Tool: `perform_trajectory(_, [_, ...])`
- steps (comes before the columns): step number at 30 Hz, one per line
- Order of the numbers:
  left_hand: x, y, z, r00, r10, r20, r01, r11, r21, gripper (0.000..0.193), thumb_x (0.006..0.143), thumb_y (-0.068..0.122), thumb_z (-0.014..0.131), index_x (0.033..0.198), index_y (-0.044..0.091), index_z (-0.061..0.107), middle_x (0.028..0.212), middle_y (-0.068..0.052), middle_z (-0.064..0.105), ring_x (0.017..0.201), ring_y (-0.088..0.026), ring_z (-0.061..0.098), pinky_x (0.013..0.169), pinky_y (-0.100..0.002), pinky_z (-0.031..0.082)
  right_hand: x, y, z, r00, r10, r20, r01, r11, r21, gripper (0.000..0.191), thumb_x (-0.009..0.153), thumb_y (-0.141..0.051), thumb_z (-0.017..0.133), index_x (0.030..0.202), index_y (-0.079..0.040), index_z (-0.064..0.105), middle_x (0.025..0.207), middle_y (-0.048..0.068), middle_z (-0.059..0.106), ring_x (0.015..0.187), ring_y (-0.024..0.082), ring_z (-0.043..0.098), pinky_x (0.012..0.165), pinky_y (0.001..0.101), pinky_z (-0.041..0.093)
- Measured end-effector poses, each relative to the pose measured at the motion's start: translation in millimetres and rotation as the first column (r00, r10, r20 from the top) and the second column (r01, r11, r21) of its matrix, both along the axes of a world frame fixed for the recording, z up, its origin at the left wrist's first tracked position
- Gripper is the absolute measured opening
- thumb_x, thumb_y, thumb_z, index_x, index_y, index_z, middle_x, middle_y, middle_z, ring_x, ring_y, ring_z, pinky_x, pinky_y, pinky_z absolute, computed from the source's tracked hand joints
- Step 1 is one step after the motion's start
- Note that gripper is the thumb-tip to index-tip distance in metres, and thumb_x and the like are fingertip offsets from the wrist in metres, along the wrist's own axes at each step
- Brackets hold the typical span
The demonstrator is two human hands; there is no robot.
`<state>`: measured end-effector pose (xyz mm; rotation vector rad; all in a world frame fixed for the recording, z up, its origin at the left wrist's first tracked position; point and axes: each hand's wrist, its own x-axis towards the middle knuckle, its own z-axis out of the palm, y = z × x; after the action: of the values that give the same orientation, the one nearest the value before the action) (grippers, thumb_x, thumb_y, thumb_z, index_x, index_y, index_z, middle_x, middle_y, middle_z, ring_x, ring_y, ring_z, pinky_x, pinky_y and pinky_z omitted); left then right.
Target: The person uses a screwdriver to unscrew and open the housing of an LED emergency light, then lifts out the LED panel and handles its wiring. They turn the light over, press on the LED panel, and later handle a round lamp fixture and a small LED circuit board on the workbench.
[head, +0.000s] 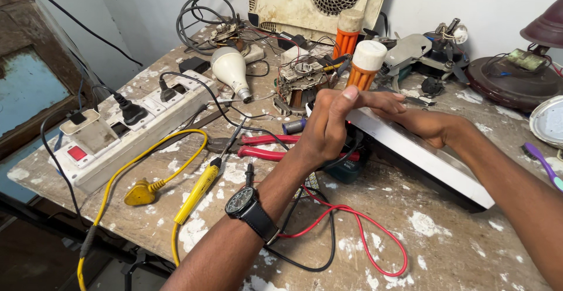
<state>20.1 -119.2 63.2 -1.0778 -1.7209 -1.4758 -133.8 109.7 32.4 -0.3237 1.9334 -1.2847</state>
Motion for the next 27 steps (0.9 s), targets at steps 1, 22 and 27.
perform_trajectory(1, [-1, 1, -3, 0.999, 0.029, 0.029, -0.029, 1.0, -0.01, 0.055, 0.113, 0.021, 0.026, 0.103, -0.011, 0.07, 0.104, -0.024, 0.075, 0.094, -0.036, 0.073, 0.095, -0.035, 0.054, 0, 0, 1, 1.0, 0.004, -0.013, -0.003, 1.0, 0.031, 0.051, 0.101, -0.039, 0.041, 0.144, -0.012, 0.05, 0.126, 0.01, 0.07, 0.102, 0.015, 0.072, 0.08, 0.0327, 0.063])
perform_trajectory(22, [-10, 0, -29, 0.987, 0.159, 0.014, -0.159, 0.986, 0.042, 0.062, 0.116, 0.026, 0.02, 0.109, -0.005, 0.073, 0.113, -0.019, 0.076, 0.13, -0.037, 0.068, 0.116, -0.042, 0.051, -26, 15, -5, 0.935, 0.194, -0.297, -0.058, 0.91, 0.411, 0.091, 0.087, -0.072, 0.039, 0.158, -0.014, 0.036, 0.163, 0.011, 0.041, 0.152, 0.023, 0.035, 0.122, 0.0436, 0.03])
perform_trajectory(27, [-17, 5, -34, 0.951, 0.296, 0.085, -0.3, 0.953, 0.039, 0.051, 0.116, 0.023, 0.029, 0.109, -0.005, 0.071, 0.109, -0.019, 0.076, 0.116, -0.034, 0.073, 0.105, -0.04, 0.055, -11, 12, -3, 0.928, 0.202, -0.314, -0.055, 0.905, 0.422, 0.099, 0.084, -0.081, 0.039, 0.16, -0.018, 0.031, 0.166, 0.009, 0.034, 0.154, 0.022, 0.029, 0.123, 0.0422, 0.027])
